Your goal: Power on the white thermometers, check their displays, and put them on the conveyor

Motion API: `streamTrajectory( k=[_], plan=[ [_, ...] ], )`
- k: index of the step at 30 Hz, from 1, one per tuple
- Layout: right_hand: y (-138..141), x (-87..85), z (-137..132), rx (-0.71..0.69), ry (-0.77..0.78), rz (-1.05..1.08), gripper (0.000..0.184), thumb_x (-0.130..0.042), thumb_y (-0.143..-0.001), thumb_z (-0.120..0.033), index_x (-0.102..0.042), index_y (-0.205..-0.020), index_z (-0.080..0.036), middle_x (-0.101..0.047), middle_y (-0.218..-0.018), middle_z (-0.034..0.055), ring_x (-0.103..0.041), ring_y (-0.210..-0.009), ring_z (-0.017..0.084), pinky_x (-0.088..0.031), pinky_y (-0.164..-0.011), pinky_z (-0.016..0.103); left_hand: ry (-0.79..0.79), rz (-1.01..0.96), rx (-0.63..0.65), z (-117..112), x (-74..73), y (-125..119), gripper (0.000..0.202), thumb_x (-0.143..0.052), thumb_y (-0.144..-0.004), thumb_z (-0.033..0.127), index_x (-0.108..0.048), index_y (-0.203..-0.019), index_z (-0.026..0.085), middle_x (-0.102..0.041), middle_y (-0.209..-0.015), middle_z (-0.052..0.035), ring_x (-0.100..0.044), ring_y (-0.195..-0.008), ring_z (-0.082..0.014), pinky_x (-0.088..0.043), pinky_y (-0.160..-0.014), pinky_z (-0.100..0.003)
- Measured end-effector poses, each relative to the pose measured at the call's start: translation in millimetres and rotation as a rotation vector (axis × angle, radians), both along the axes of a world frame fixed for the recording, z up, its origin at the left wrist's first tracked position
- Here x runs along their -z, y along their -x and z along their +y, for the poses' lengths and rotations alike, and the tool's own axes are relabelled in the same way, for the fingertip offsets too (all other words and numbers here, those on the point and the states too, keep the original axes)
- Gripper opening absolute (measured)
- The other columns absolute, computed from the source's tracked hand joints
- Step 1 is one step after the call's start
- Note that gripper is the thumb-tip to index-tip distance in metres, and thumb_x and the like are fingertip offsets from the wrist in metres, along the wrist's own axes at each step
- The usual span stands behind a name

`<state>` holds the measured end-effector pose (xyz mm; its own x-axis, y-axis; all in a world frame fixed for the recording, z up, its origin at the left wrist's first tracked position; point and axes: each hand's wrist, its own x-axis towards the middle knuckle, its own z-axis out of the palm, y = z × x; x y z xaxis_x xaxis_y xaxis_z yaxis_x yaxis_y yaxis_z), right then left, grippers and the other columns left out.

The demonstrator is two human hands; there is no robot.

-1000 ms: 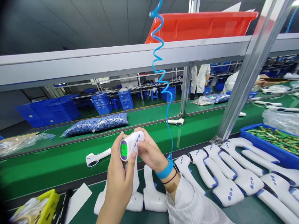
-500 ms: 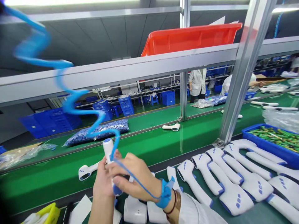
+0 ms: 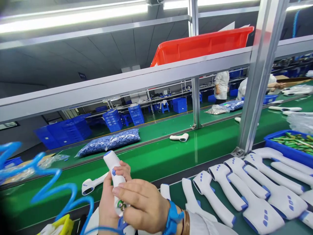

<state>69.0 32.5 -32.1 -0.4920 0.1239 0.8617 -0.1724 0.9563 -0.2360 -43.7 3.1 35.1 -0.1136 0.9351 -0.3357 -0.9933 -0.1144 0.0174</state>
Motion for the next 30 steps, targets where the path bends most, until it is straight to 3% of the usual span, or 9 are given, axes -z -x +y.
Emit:
streamTrajectory(
  k=[3,6,9,12,15,18,21,26,30],
  plan=[
    [6,-4.8,-12,-0.185,0.22,0.141,0.029,-0.046,-0.099,-0.035,-0.048,-0.127,-0.028,-0.059,-0.135,0.0111,-0.05,-0.132,0.024,-0.039,-0.111,0.046,0.045,0.078,-0.099,-1,-5.6,-3,0.025,-0.033,-0.094,0.024,-0.055,-0.091,0.012,-0.05,-0.055,0.0038,-0.052,-0.04,-0.0048,-0.047,-0.044,-0.011],
    [17,-11.7,-28,-0.392,0.776,0.318,0.028,-0.042,-0.099,-0.043,-0.05,-0.122,-0.029,-0.063,-0.121,0.0082,-0.05,-0.13,0.021,-0.033,-0.114,0.046,0.078,0.256,-0.292,-3,-9.1,-5,0.026,-0.037,-0.09,0.029,-0.058,-0.086,0.013,-0.05,-0.054,0.0036,-0.046,-0.038,-0.0049,-0.041,-0.039,-0.012],
    [28,-18.6,-38,-0.658,1.149,0.491,0.023,-0.057,-0.092,-0.046,-0.053,-0.106,-0.028,-0.065,-0.107,0.0032,-0.053,-0.123,0.019,-0.034,-0.111,0.041,0.07,0.369,-0.388,-4,-8.5,-6,0.023,-0.04,-0.086,0.028,-0.059,-0.082,0.014,-0.051,-0.055,0.0028,-0.044,-0.041,-0.0057,-0.038,-0.039,-0.013],
    [32,-25.6,-41,-0.808,1.376,0.573,0.023,-0.07,-0.083,-0.031,-0.053,-0.096,-0.025,-0.065,-0.096,0.001,-0.058,-0.112,0.018,-0.039,-0.105,0.037,0.056,0.484,-0.494,-7,-5.2,-7,0.026,-0.041,-0.083,0.032,-0.06,-0.082,0.015,-0.052,-0.056,0.0013,-0.044,-0.044,-0.0084,-0.039,-0.039,-0.016],
    [30,-29.1,-42,-0.827,1.429,0.594,0.021,-0.071,-0.078,-0.023,-0.052,-0.088,-0.023,-0.066,-0.09,0.0007,-0.059,-0.107,0.018,-0.04,-0.102,0.035,0.053,0.578,-0.575,-8,-1.2,-7,0.029,-0.042,-0.082,0.037,-0.061,-0.083,0.015,-0.052,-0.056,0.0004,-0.045,-0.046,-0.0103,-0.038,-0.039,-0.017],
    [25,-30.2,-37,-0.756,1.352,0.555,0.021,-0.071,-0.076,-0.023,-0.053,-0.087,-0.022,-0.067,-0.09,0.0016,-0.059,-0.105,0.019,-0.04,-0.1,0.035,0.003,0.587,-0.55,-5,3.6,-5,0.028,-0.047,-0.079,0.039,-0.06,-0.086,0.016,-0.052,-0.058,0.0009,-0.046,-0.046,-0.0102,-0.039,-0.041,-0.018],
    [19,-35.8,-13,-0.516,1.29,0.468,0.022,-0.07,-0.072,-0.019,-0.055,-0.087,-0.021,-0.066,-0.085,0.0015,-0.062,-0.092,0.018,-0.045,-0.093,0.035,-0.072,0.603,-0.583,3,10.3,-1,0.029,-0.055,-0.076,0.035,-0.059,-0.101,0.021,-0.061,-0.072,0.0,-0.052,-0.051,-0.0109,-0.044,-0.046,-0.019],
    [7,-46.4,84,0.202,1.291,0.195,0.003,-0.053,-0.082,-0.018,-0.052,-0.085,-0.019,-0.064,-0.084,0.0007,-0.065,-0.078,0.012,-0.053,-0.079,0.029,-0.112,0.718,-0.612,17,25.6,4,0.034,-0.062,-0.077,0.033,-0.057,-0.11,0.027,-0.064,-0.086,-0.0007,-0.058,-0.055,-0.0122,-0.047,-0.051,-0.022],
    [-7,-35.2,163,0.493,1.274,-0.026,0.014,-0.058,-0.091,-0.027,-0.061,-0.093,-0.013,-0.066,-0.088,0.0055,-0.065,-0.078,0.016,-0.056,-0.072,0.033,-0.101,0.709,-0.553,26,36.9,8,0.034,-0.061,-0.079,0.034,-0.056,-0.112,0.028,-0.065,-0.086,-0.0003,-0.06,-0.058,-0.0126,-0.048,-0.054,-0.023]
  ],
)
